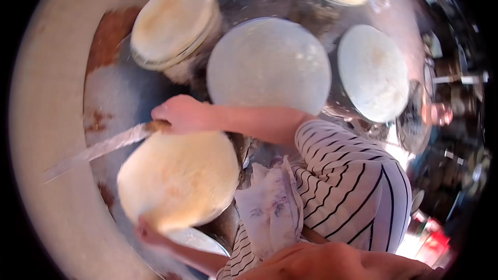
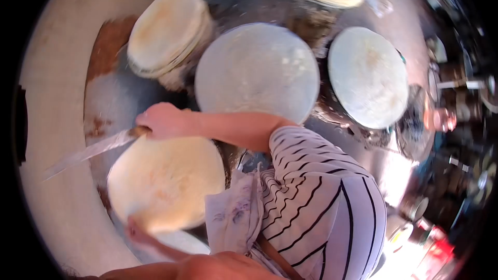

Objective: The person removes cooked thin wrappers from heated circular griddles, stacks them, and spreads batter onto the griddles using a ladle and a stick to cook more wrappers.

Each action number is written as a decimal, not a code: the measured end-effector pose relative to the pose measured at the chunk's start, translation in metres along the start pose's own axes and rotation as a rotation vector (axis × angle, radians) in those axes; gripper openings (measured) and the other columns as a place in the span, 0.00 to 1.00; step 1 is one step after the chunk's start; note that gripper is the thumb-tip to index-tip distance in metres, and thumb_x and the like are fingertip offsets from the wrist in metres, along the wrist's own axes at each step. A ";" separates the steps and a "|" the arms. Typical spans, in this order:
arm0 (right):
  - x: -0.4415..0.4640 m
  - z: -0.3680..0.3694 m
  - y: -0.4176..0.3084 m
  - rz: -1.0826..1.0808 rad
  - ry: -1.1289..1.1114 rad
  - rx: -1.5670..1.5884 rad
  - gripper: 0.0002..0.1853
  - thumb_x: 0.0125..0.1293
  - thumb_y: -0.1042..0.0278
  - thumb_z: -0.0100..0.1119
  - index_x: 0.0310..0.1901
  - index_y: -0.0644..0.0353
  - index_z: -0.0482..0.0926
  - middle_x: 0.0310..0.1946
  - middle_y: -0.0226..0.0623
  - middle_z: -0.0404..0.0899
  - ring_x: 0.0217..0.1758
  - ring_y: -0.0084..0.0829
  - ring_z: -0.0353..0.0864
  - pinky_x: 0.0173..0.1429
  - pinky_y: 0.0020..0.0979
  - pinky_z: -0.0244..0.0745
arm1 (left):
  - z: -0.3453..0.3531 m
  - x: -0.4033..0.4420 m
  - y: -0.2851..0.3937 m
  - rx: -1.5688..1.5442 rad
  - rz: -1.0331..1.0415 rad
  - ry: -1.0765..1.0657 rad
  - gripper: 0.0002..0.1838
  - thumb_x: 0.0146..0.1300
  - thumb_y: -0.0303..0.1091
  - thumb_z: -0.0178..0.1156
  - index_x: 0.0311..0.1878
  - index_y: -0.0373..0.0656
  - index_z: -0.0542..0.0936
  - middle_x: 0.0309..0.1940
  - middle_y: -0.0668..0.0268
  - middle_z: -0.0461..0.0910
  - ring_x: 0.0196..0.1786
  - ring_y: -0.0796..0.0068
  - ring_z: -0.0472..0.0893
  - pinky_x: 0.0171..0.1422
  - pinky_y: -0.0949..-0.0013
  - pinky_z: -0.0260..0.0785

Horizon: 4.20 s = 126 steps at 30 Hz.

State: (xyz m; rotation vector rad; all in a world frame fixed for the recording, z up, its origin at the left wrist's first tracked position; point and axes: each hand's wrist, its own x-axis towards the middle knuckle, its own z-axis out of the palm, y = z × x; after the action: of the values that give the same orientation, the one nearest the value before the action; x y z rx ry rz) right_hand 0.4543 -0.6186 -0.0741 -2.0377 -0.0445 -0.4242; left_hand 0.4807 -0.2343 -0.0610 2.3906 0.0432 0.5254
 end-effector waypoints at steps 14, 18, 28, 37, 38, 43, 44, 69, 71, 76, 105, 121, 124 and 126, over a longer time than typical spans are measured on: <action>-0.452 -0.220 -0.018 0.636 0.976 0.144 0.13 0.52 0.71 0.71 0.28 0.59 0.73 0.24 0.25 0.74 0.29 0.16 0.72 0.31 0.24 0.69 | 0.146 -0.179 0.393 -0.382 0.951 -1.185 0.11 0.57 0.25 0.62 0.44 0.35 0.79 0.35 0.65 0.80 0.39 0.80 0.76 0.45 0.71 0.70; -0.523 -0.362 0.027 0.791 1.027 -0.056 0.17 0.47 0.75 0.69 0.22 0.58 0.65 0.21 0.27 0.73 0.25 0.18 0.74 0.25 0.25 0.70 | 0.302 -0.321 0.494 -0.333 1.067 -1.363 0.14 0.54 0.39 0.65 0.34 0.37 0.78 0.20 0.63 0.74 0.26 0.79 0.71 0.35 0.71 0.66; -0.588 -0.445 0.186 0.970 0.822 -0.564 0.06 0.45 0.74 0.57 0.28 0.63 0.75 0.29 0.50 0.78 0.38 0.51 0.77 0.44 0.45 0.72 | 0.518 -0.465 0.492 -0.444 1.083 -1.301 0.13 0.56 0.34 0.66 0.40 0.36 0.81 0.42 0.65 0.80 0.44 0.76 0.77 0.51 0.71 0.69; -0.576 -0.467 0.177 0.907 0.800 -0.429 0.08 0.47 0.72 0.59 0.30 0.65 0.73 0.28 0.49 0.76 0.37 0.51 0.76 0.42 0.45 0.71 | 0.487 -0.483 0.530 -0.565 0.831 -1.484 0.12 0.57 0.32 0.65 0.41 0.35 0.81 0.42 0.65 0.79 0.46 0.75 0.77 0.52 0.72 0.69; -0.573 -0.469 0.175 0.944 0.750 -0.364 0.09 0.46 0.72 0.59 0.30 0.65 0.73 0.27 0.50 0.76 0.37 0.51 0.77 0.41 0.45 0.70 | 0.484 -0.482 0.526 -0.452 0.909 -1.452 0.12 0.56 0.31 0.66 0.41 0.36 0.82 0.40 0.64 0.79 0.44 0.75 0.77 0.50 0.71 0.69; -0.564 -0.475 0.179 0.724 0.856 -0.358 0.12 0.46 0.70 0.61 0.32 0.65 0.74 0.24 0.50 0.74 0.31 0.50 0.75 0.36 0.42 0.69 | 0.480 -0.463 0.538 -0.260 1.030 -1.414 0.09 0.54 0.30 0.67 0.37 0.37 0.81 0.32 0.67 0.78 0.35 0.77 0.77 0.43 0.73 0.69; -0.569 -0.467 0.167 0.713 0.875 -0.322 0.12 0.46 0.70 0.61 0.32 0.65 0.74 0.24 0.50 0.74 0.30 0.49 0.75 0.35 0.41 0.69 | 0.475 -0.458 0.535 -0.417 1.024 -1.419 0.08 0.55 0.30 0.67 0.34 0.37 0.80 0.31 0.66 0.78 0.35 0.77 0.76 0.42 0.73 0.68; -0.495 -0.433 -0.035 0.671 0.724 -0.125 0.22 0.50 0.73 0.70 0.20 0.52 0.59 0.17 0.18 0.59 0.21 0.13 0.58 0.25 0.21 0.52 | 0.205 -0.309 0.515 -0.645 0.920 -1.220 0.09 0.55 0.34 0.67 0.35 0.38 0.82 0.26 0.68 0.79 0.30 0.81 0.75 0.37 0.75 0.68; -0.454 -0.449 0.007 0.720 0.675 -0.137 0.19 0.49 0.70 0.67 0.20 0.53 0.61 0.17 0.19 0.62 0.22 0.14 0.61 0.26 0.21 0.56 | 0.258 -0.290 0.525 -0.576 0.808 -1.290 0.12 0.57 0.37 0.66 0.35 0.37 0.82 0.24 0.69 0.79 0.28 0.84 0.74 0.36 0.76 0.67; -0.344 -0.556 0.081 0.490 0.930 -0.379 0.16 0.52 0.74 0.64 0.21 0.57 0.63 0.23 0.25 0.74 0.26 0.17 0.71 0.28 0.23 0.66 | 0.311 -0.228 0.646 -0.856 1.242 -0.784 0.10 0.56 0.37 0.65 0.33 0.40 0.83 0.28 0.64 0.82 0.31 0.72 0.81 0.36 0.72 0.70; -0.393 -0.574 0.412 0.603 0.987 0.030 0.19 0.63 0.74 0.45 0.56 0.63 0.73 0.52 0.40 0.77 0.59 0.33 0.72 0.64 0.32 0.64 | 0.220 -0.259 0.463 -2.069 -0.386 -1.153 0.18 0.57 0.34 0.66 0.48 0.40 0.74 0.40 0.65 0.79 0.40 0.75 0.79 0.43 0.69 0.73; -0.264 -0.020 -0.004 0.299 -0.590 0.717 0.17 0.58 0.73 0.48 0.49 0.68 0.74 0.49 0.45 0.78 0.53 0.35 0.77 0.54 0.33 0.73 | -0.202 -0.455 0.213 -1.470 -0.033 -0.186 0.13 0.56 0.33 0.64 0.41 0.40 0.75 0.28 0.66 0.77 0.29 0.77 0.75 0.34 0.74 0.70; -0.288 0.051 -0.044 0.348 -0.908 0.646 0.18 0.51 0.79 0.45 0.46 0.67 0.75 0.47 0.45 0.79 0.53 0.35 0.78 0.55 0.33 0.73 | -0.265 -0.525 0.160 -1.359 -0.156 -0.092 0.15 0.60 0.33 0.60 0.48 0.40 0.73 0.30 0.65 0.76 0.30 0.77 0.75 0.36 0.73 0.70; -0.311 0.085 -0.076 0.245 -1.024 0.576 0.15 0.53 0.80 0.43 0.42 0.66 0.76 0.45 0.42 0.80 0.50 0.29 0.78 0.51 0.29 0.73 | -0.304 -0.572 0.133 -1.296 -0.170 0.003 0.16 0.63 0.33 0.57 0.53 0.40 0.71 0.32 0.65 0.76 0.32 0.77 0.75 0.38 0.72 0.70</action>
State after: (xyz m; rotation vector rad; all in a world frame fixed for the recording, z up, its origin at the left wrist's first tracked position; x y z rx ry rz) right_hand 0.1705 -0.4633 -0.1443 -1.4655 -0.4731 0.7364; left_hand -0.1744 -0.2449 0.0261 1.1051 -0.0752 0.3061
